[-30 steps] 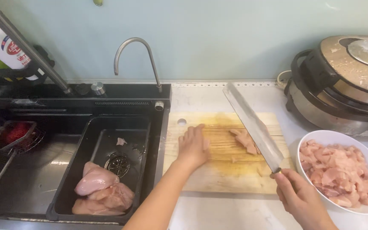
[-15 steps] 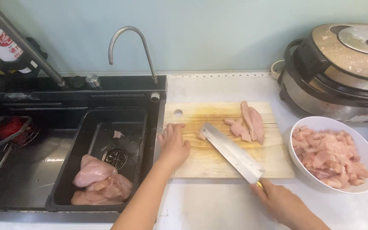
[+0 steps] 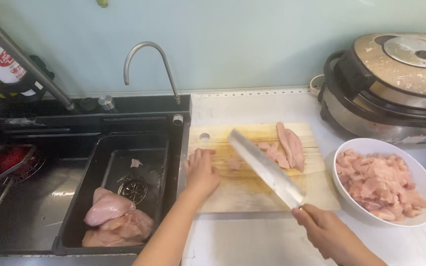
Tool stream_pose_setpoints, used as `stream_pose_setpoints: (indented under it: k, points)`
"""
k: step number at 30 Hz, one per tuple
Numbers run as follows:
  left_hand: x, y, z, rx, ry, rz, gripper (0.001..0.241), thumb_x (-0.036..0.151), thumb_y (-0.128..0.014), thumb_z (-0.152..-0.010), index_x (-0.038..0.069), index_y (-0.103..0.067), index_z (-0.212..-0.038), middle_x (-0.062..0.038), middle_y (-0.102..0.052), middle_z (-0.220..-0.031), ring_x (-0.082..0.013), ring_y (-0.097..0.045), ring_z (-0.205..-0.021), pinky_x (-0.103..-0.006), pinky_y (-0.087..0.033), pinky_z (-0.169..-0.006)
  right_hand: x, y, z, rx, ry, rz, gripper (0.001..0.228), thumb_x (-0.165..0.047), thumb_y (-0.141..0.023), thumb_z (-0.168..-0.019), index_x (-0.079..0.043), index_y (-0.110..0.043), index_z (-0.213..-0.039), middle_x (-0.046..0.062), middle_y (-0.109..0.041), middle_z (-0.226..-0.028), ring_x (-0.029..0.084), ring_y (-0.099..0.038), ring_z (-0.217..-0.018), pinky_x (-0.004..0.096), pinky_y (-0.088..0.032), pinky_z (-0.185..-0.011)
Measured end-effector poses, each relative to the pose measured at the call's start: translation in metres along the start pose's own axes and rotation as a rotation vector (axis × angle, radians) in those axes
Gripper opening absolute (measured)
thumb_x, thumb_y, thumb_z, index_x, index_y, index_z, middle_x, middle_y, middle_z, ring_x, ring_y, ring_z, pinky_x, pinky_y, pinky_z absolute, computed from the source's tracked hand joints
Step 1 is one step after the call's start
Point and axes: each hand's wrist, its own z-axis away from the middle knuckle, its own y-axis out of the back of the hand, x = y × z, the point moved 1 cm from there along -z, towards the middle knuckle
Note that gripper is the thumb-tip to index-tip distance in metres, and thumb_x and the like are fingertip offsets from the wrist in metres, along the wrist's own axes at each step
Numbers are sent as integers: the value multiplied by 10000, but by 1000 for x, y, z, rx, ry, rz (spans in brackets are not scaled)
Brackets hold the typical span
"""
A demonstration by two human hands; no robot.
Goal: Cutting raw chicken breasts into small pieces on a wooden cutting board.
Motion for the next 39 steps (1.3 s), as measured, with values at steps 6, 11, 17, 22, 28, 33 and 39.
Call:
stream_pose_setpoints:
  k: [6, 11, 17, 22, 28, 33, 39]
  points:
    - [35, -14, -6, -110, -230, 114, 526, 11, -636, -772, 60, -562, -1290, -133, -575, -1247, -355, -491, -1214, -483, -384, -992, 27, 1, -41, 21, 175, -502, 549, -529, -505, -1012, -9, -609, -870, 68, -447, -485, 173, -385, -303, 338, -300, -310]
    - [44, -19, -9, -209, -379, 79, 476, -65, -592, -763, 62, -621, -1221, -134, -605, -1203, -364, -523, -1210, -438, -448, -1001, 45, -7, -58, 35, 68, -603, 540, -528, -522, -1013, -13, -626, -890, 57, -442, -497, 165, -377, -309, 342, -286, -296]
    - [134, 4, -25, -415, -184, 142, 456, -27, -604, -806, 66, -540, -1247, -124, -572, -1230, -282, -560, -1185, -399, -488, -970, 59, -4, -61, 15, 71, -678, 519, -535, -474, -976, -51, -643, -890, 64, -455, -481, 171, -375, -293, 330, -258, -303]
    - [258, -26, -23, -400, -479, 598, 491, 110, -643, -879, 113, -545, -1360, -97, -657, -1182, -269, -627, -1110, -383, -521, -975, 92, -29, -98, -59, 72, -670, 520, -535, -505, -1000, -42, -632, -891, 8, -488, -513, 125, -419, -394, 298, -297, -376]
    - [235, -55, -44, -171, -595, 457, 345, 108, -683, -889, 138, -655, -1231, -104, -696, -1163, -303, -650, -1116, -605, -281, -1052, 117, -28, -112, 32, 119, -644, 552, -512, -507, -1006, -16, -653, -815, 55, -453, -459, 153, -401, -378, 311, -277, -385]
    - [131, -37, -68, -301, 3, 387, 348, -40, -580, -881, 101, -585, -1199, -69, -647, -1173, -236, -648, -1122, -354, -529, -934, 132, -23, -120, 48, 118, -776, 546, -508, -497, -1001, -12, -636, -816, 77, -463, -435, 177, -417, -359, 330, -272, -376]
    - [94, -56, -73, -272, -217, 229, 540, -24, -654, -794, 98, -529, -1304, -126, -637, -1175, -323, -588, -1139, -437, -474, -976, 133, -18, -125, 26, 101, -718, 568, -524, -469, -1002, -15, -638, -815, 89, -468, -424, 179, -407, -361, 326, -277, -383]
